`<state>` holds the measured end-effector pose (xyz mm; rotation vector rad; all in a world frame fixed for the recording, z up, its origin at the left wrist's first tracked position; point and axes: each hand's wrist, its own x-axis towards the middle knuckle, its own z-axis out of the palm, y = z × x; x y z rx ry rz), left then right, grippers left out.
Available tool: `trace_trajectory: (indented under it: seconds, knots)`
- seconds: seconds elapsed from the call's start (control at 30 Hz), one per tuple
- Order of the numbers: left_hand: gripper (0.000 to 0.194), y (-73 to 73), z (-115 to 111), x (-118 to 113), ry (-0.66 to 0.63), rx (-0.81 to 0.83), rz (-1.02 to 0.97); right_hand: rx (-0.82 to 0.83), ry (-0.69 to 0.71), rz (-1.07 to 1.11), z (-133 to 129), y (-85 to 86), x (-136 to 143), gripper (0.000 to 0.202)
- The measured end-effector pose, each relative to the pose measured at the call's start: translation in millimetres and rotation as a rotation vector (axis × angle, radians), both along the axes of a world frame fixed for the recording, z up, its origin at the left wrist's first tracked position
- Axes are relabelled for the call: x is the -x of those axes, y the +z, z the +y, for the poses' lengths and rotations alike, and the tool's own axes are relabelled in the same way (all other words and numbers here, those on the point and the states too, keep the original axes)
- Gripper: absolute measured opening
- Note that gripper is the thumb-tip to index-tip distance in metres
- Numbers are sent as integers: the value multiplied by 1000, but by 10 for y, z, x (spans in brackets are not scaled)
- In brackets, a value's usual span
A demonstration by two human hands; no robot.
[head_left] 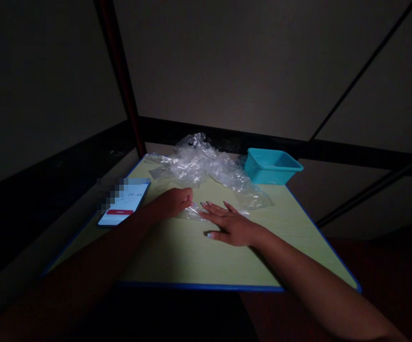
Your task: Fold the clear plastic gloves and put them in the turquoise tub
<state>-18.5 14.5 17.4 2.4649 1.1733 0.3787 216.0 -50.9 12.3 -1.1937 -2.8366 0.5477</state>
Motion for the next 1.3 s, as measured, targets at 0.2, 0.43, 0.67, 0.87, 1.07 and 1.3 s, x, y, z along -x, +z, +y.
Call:
trace_trajectory:
  seconds: [0.2, 0.43, 0.67, 0.87, 1.07, 1.3]
  knots:
    - [19, 55, -3, -17, 35, -30, 61, 4, 2, -2, 1, 6, -2, 65]
    - [34, 71, 29, 56, 42, 79, 142, 4, 1, -16, -10, 35, 3, 64]
    - [37, -1, 119, 62, -48, -34, 102, -10, 1, -14, -1, -2, -9, 63]
    - [33, -25, 158, 56, -42, 1, 160, -11, 8, -1, 10, -25, -19, 60]
    - [28, -3, 151, 148, -16, 46, 186, -17, 3, -7, 0, -17, -18, 60]
    - [32, 55, 187, 201, 168, 45, 250, -17, 5, -4, 4, -26, -24, 59]
